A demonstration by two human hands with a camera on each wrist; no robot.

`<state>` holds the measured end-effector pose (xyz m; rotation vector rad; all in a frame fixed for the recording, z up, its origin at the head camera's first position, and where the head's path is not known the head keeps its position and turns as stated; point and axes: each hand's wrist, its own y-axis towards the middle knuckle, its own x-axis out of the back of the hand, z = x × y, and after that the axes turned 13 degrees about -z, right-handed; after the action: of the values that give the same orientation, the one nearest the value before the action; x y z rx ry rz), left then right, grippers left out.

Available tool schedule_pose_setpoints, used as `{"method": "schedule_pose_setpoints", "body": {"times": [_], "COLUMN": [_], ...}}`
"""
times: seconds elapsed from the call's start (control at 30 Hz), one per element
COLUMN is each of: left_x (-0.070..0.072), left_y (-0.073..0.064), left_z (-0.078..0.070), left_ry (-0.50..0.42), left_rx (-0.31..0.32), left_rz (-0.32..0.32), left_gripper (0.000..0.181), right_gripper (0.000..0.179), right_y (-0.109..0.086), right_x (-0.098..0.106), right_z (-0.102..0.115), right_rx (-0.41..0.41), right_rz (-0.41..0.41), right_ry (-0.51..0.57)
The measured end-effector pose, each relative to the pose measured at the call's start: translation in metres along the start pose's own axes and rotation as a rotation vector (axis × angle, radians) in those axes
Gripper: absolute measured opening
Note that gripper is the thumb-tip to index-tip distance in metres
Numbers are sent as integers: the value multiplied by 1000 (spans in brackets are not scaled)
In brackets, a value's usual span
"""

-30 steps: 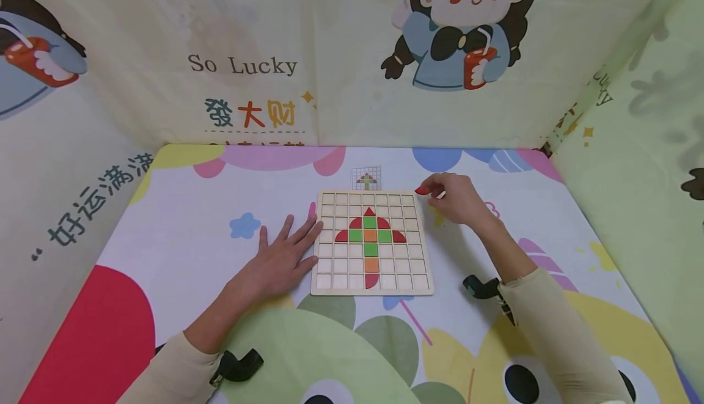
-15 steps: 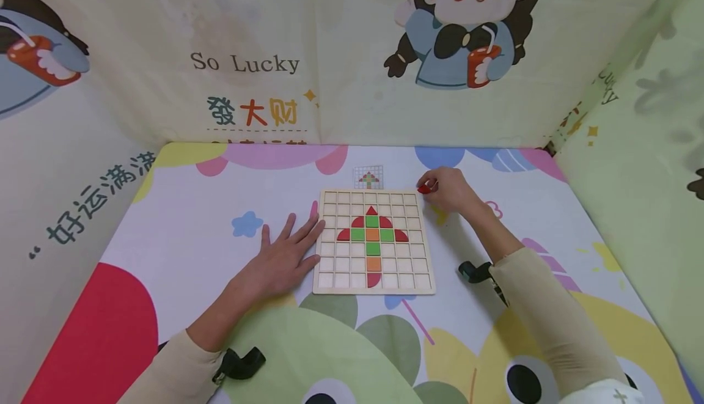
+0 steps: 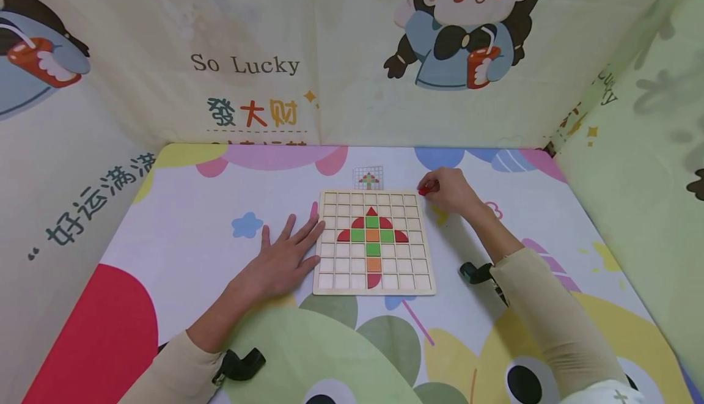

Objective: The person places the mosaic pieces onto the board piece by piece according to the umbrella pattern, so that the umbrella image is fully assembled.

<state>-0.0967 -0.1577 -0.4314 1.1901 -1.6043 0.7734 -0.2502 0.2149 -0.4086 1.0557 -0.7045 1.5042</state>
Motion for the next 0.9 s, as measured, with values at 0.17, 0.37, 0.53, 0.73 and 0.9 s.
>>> {"method": "schedule_pose_setpoints", "body": {"times": [0.17, 0.37, 0.53, 0.73, 0.9], "left_x": [0, 2, 2, 1, 0], "left_y": [0, 1, 1, 2, 2], "left_z": [0, -1, 0, 0, 0], "left_ry": [-3, 2, 8, 10, 5], "left_rx": [-3, -3, 1, 5, 5], "left_rz": [2, 4, 5, 2, 13], "left_gripper": [70, 70, 71, 71, 71], "right_gripper": [22, 20, 19, 19, 18], "right_y": [-3, -8, -15, -28, -42], "right_x": [2, 6, 9, 9, 5], "right_z": [0, 1, 5, 22, 38], "right_rx": [15, 40, 31, 9, 31], "right_rz": [-16, -55, -68, -82, -82], "right_ry": [-13, -18, 1, 43, 63]}}
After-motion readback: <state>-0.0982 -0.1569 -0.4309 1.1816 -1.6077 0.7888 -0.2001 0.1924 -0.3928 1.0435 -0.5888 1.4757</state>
